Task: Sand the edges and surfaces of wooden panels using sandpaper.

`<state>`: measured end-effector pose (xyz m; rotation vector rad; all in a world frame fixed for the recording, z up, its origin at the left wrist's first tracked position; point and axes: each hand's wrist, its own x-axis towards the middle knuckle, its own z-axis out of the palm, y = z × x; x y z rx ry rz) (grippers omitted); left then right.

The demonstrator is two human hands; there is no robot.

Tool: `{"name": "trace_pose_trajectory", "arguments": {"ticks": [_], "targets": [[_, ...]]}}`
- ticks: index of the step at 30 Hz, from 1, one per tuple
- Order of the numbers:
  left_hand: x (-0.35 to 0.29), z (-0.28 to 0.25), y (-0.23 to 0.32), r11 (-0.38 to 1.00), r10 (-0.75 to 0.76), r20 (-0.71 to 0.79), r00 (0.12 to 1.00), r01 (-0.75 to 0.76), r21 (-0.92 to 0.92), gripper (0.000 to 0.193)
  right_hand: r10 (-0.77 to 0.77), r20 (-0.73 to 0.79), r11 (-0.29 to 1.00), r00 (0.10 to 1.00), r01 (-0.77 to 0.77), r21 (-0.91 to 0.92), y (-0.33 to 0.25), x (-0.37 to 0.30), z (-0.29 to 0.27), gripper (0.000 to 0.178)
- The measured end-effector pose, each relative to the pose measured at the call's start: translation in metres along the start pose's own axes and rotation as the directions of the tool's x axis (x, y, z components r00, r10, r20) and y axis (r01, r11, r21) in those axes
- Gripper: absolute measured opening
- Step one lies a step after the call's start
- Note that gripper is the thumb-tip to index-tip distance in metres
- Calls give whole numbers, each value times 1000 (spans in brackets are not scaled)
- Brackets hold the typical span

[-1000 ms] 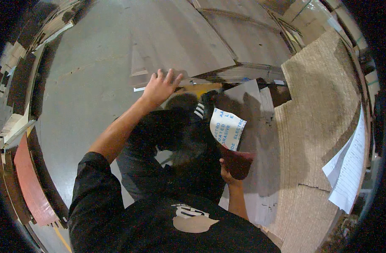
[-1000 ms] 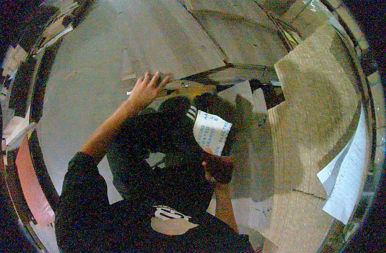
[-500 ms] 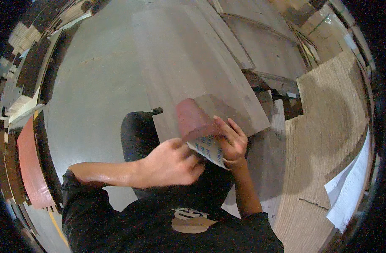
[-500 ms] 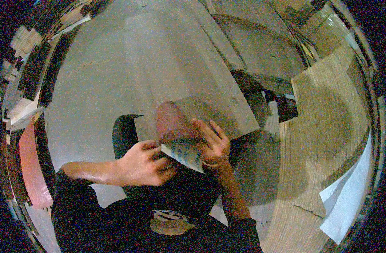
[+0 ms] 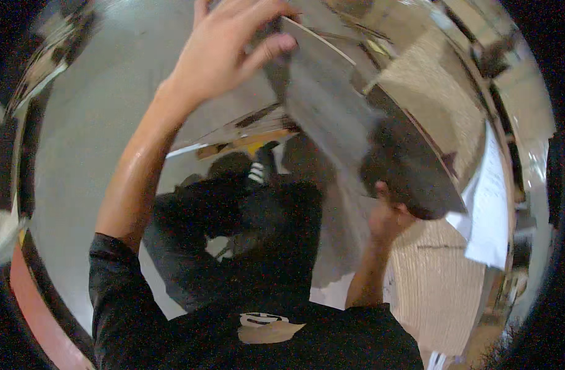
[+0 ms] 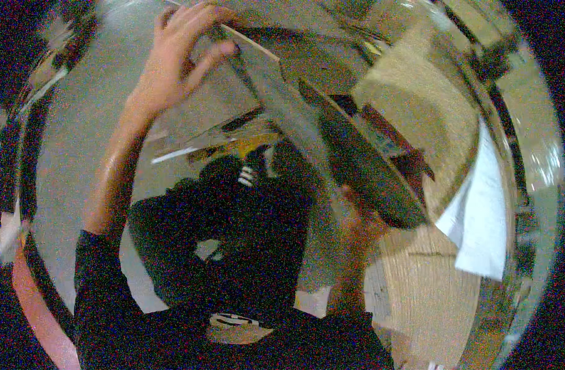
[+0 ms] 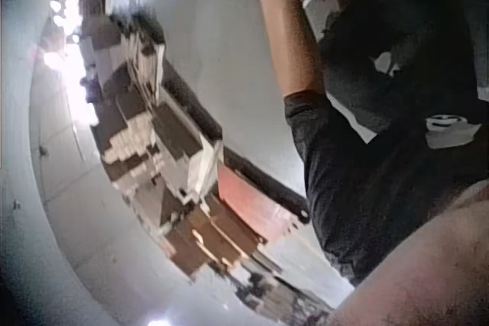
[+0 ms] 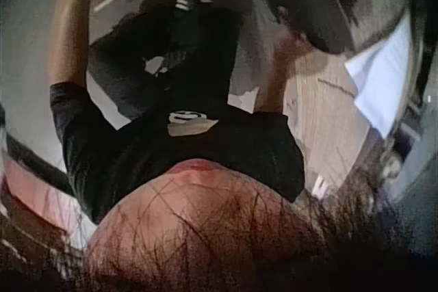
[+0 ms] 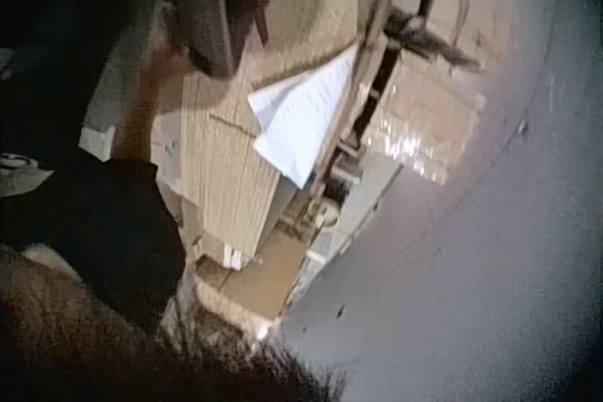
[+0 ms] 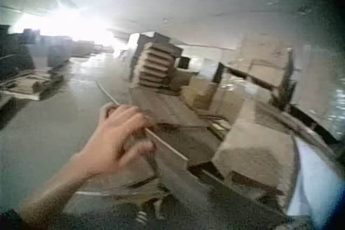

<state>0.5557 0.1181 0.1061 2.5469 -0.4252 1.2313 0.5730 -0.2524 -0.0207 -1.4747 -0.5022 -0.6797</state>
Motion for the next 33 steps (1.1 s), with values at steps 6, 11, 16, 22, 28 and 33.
{"name": "trace_pose_trajectory", "arguments": {"ticks": [6,11,16,22,28,33], "targets": [[57,39,17,991,116,81,990,-110,-74,31,200,92,810,975,-112,-575,3,-29,-26,71],[46,91,13,975,219,-21,975,-218,38,33,323,-69,917,944,-330,-223,15,-30,-32,67],[37,90,16,975,224,-40,974,-224,9,27,472,-170,879,865,-477,17,13,-32,-18,67],[26,76,-1,971,238,-83,968,-238,13,29,257,-255,863,932,-340,-373,5,-37,-59,75],[30,76,21,951,293,-67,954,-298,-84,30,382,-410,897,828,-439,-51,10,-83,-239,64],[19,108,97,865,342,-159,926,-376,-331,28,299,-515,571,803,-583,-578,-48,-121,-282,62]]}}
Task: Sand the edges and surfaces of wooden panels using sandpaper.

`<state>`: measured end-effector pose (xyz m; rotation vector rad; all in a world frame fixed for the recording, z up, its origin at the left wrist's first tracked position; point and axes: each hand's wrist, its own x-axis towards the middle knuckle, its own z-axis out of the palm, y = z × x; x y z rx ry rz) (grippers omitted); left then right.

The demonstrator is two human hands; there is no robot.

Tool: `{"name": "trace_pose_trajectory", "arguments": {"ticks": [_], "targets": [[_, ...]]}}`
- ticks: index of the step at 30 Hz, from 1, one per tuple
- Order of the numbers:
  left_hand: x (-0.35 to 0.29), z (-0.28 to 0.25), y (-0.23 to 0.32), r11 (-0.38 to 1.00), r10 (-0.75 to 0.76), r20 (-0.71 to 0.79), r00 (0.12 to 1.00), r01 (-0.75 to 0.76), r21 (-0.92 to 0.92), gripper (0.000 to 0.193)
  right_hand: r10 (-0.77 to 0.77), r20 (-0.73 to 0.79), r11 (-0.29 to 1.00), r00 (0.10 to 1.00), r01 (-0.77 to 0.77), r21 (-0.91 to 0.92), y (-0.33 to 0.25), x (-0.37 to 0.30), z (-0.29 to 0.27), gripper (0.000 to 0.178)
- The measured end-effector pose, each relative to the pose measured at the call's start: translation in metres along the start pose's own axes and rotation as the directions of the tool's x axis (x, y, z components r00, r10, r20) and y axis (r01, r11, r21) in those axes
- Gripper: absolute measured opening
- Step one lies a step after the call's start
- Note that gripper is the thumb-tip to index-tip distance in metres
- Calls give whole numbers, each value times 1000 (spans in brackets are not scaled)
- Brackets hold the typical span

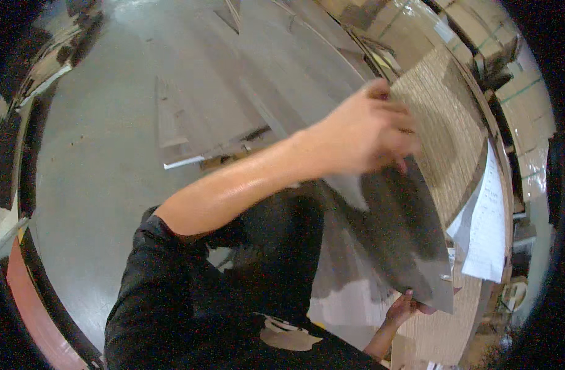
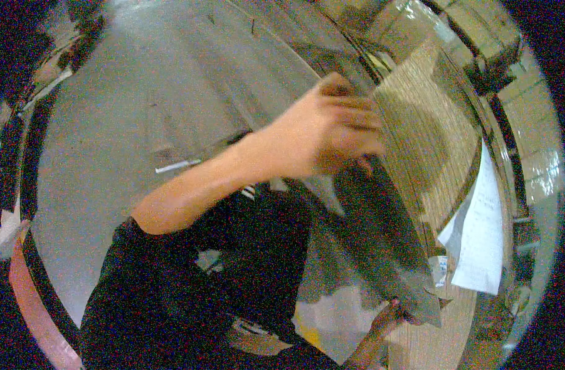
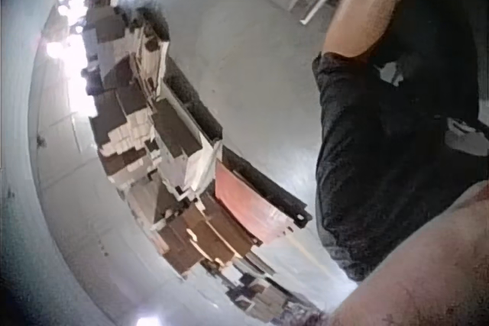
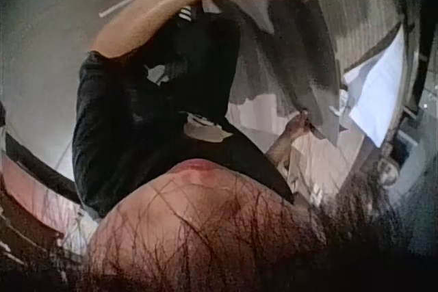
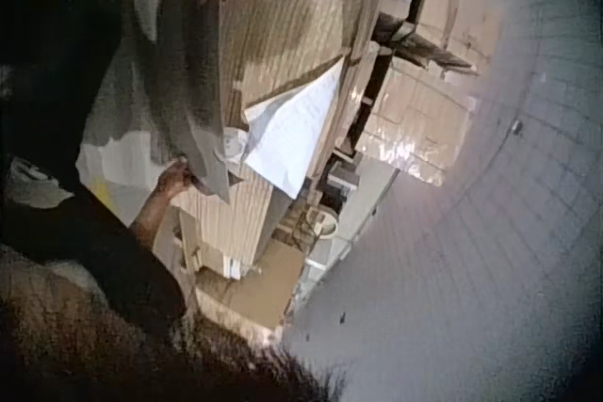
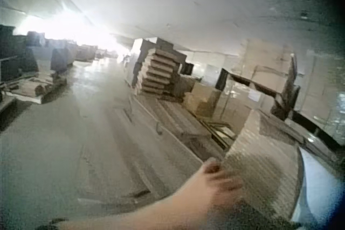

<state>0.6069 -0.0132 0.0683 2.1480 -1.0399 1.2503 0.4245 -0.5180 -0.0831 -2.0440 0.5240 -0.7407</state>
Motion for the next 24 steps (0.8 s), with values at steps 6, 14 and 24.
{"name": "trace_pose_trajectory", "arguments": {"ticks": [6,14,24], "targets": [[11,76,125,974,-4,-223,975,-47,-223,15,239,-188,640,953,-10,768,-11,-11,-85,79],[-3,174,284,887,13,-166,986,-88,-454,18,-53,-150,672,987,146,726,96,-10,-251,85],[-42,266,250,825,19,-33,999,-34,-563,10,-203,-18,768,979,171,617,107,-6,-234,74]]}}
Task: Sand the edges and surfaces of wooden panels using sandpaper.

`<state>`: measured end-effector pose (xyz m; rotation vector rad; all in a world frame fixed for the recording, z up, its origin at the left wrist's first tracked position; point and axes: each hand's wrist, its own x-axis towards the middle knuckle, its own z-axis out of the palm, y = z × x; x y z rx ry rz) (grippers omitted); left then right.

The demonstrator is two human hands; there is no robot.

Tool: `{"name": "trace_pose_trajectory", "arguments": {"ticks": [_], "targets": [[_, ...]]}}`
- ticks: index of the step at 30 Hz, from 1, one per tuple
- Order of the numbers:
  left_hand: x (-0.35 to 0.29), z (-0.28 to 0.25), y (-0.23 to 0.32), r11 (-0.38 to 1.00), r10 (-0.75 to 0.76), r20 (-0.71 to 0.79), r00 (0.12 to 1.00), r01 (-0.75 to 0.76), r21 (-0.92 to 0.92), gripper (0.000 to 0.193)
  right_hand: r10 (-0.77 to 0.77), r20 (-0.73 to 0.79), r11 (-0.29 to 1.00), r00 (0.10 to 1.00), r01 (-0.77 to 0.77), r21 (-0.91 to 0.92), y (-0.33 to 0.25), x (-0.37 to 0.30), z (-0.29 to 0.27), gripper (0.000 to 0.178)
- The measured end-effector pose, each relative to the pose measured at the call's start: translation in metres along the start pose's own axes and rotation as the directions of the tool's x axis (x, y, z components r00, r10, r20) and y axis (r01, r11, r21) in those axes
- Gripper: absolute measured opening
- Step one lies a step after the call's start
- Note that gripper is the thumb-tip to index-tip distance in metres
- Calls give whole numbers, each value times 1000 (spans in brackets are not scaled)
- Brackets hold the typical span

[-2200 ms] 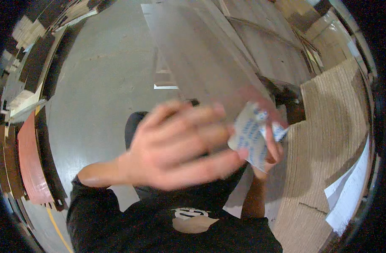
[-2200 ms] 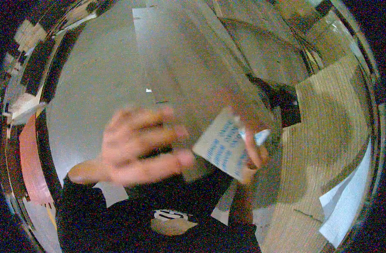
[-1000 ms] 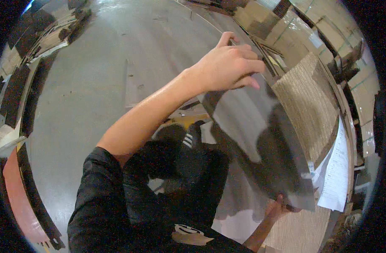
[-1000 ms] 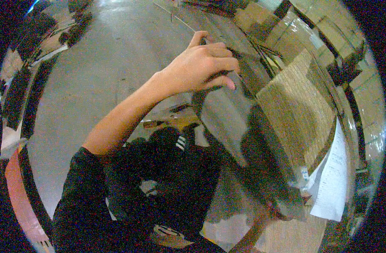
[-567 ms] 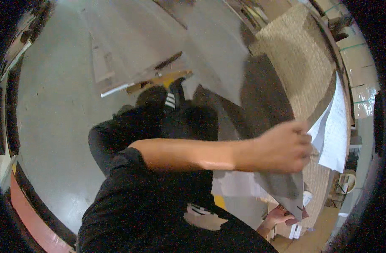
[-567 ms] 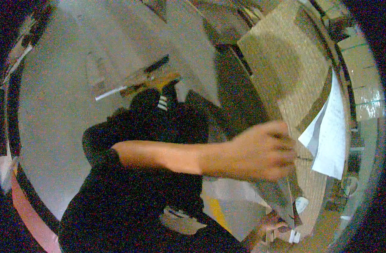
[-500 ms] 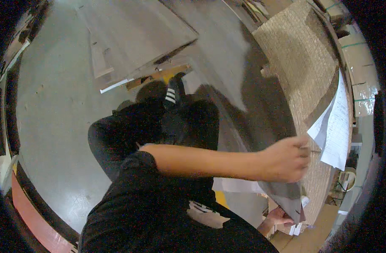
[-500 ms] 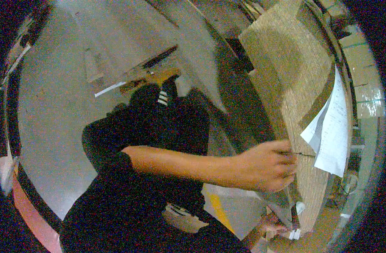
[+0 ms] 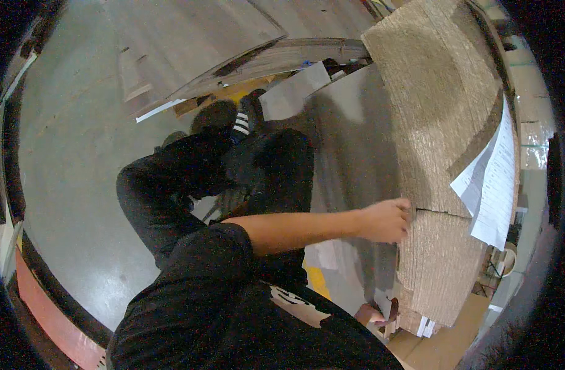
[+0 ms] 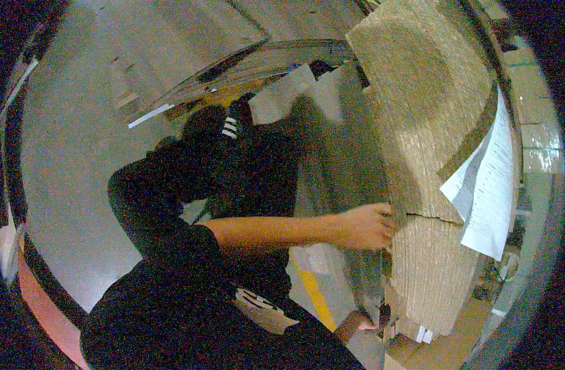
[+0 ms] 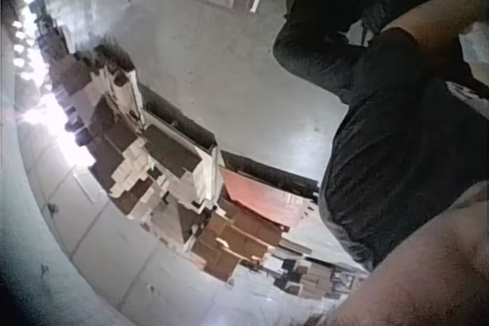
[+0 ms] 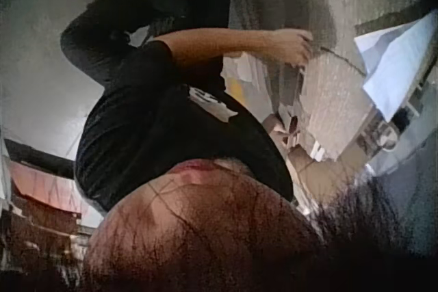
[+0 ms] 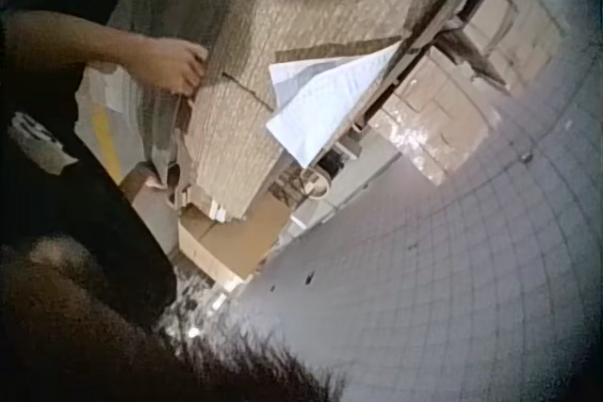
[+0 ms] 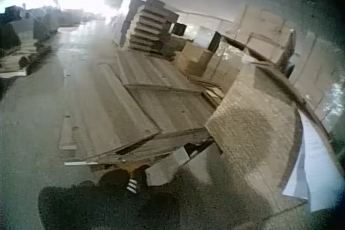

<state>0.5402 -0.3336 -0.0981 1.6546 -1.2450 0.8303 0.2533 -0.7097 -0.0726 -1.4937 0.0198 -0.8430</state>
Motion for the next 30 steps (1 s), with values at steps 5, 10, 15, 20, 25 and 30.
{"name": "trace_pose_trajectory", "arguments": {"ticks": [5,10,15,20,25,30], "targets": [[-45,16,-45,993,-81,143,986,68,98,15,43,158,998,987,-37,-41,35,9,40,68],[-61,15,-88,986,-130,294,947,93,138,15,43,298,998,953,-28,-54,78,7,103,62],[-101,2,-128,850,-416,284,864,259,458,14,31,437,999,899,-18,-33,117,-15,187,57],[-131,-84,-125,805,-553,-8,833,536,255,18,-21,537,999,843,36,-17,144,-33,268,51],[-173,-295,-138,359,-600,-424,678,703,614,37,-89,606,996,790,90,28,170,-59,364,46],[-288,-417,-122,-117,-684,-470,558,552,825,87,-155,702,987,695,131,88,168,-93,454,40]]}}
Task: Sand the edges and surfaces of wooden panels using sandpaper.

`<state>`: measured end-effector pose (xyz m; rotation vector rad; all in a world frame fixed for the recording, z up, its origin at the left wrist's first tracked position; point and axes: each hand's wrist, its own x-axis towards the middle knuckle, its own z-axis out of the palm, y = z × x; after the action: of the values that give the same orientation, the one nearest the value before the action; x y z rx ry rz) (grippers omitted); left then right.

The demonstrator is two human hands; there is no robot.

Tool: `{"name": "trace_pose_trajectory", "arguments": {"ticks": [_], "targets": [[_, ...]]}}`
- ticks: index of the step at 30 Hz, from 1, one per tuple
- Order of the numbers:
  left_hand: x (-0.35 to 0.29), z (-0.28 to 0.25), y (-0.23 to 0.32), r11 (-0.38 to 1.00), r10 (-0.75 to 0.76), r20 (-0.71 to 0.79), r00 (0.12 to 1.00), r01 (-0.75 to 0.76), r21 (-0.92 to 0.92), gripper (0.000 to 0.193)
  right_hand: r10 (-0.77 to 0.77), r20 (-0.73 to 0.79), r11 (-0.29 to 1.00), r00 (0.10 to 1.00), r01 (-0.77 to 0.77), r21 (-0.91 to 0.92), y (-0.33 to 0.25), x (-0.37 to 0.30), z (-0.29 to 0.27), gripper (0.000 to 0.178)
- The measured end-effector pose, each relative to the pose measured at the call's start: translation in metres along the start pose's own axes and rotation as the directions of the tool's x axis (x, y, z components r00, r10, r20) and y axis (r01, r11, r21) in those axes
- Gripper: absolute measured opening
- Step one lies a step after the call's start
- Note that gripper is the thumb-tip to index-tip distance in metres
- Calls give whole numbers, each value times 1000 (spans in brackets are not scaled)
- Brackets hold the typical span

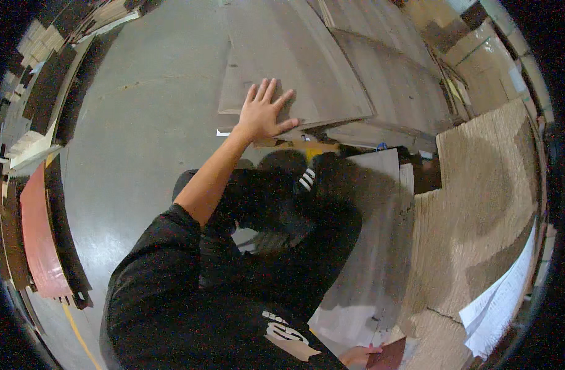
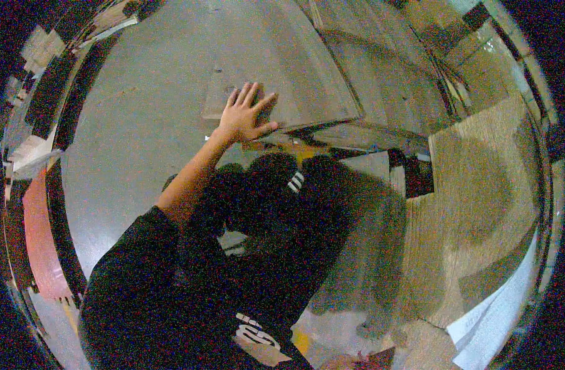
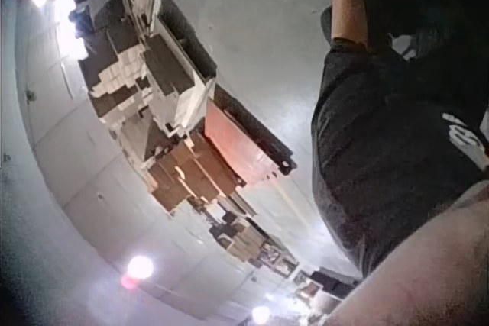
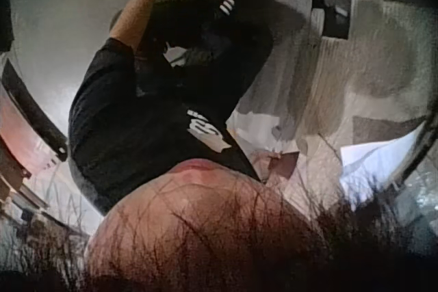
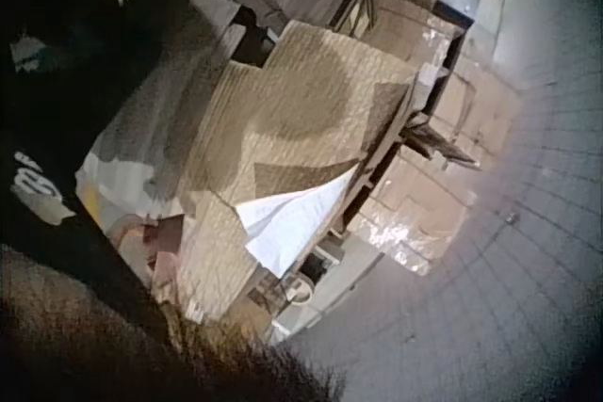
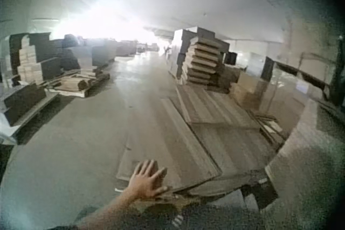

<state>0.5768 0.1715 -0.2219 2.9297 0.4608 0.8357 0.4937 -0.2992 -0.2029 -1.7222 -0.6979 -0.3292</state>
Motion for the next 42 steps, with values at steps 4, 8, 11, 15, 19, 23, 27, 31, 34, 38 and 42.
{"name": "trace_pose_trajectory", "arguments": {"ticks": [4,8,11,15,19,23,27,31,34,38,42], "targets": [[-4,-21,3,999,1,129,992,5,-47,96,-51,80,997,995,56,-55,-10,29,47,36],[-28,-36,21,993,84,139,987,-71,-96,92,-84,159,986,984,105,-132,-24,49,76,32],[-50,-60,20,990,97,210,973,-72,-123,86,-113,212,979,971,145,-141,-35,68,109,29],[-88,-90,51,990,137,288,948,-141,-8,60,-241,379,918,893,337,-209,-22,102,132,47],[-144,-125,60,970,199,259,945,-152,-190,48,-249,642,872,725,456,-177,-57,143,148,81],[-152,-202,65,965,189,391,901,-96,-245,32,-243,733,934,635,358,0,-54,135,150,99],[-163,-182,61,953,302,293,907,-275,-129,36,-347,692,849,633,525,-56,-31,117,147,89],[-143,-190,58,953,182,171,968,-131,-273,51,-546,536,717,644,690,-98,-12,136,156,69],[-138,-203,81,918,-244,-241,939,143,-371,68,-450,519,834,727,550,-48,-12,153,138,54],[-174,-153,72,646,-719,-222,658,516,-562,87,-649,283,688,707,703,-178,-38,188,121,34],[-200,-109,50,137,-696,385,607,638,-758,68,-575,129,759,808,585,-286,-29,202,70,26]]}}
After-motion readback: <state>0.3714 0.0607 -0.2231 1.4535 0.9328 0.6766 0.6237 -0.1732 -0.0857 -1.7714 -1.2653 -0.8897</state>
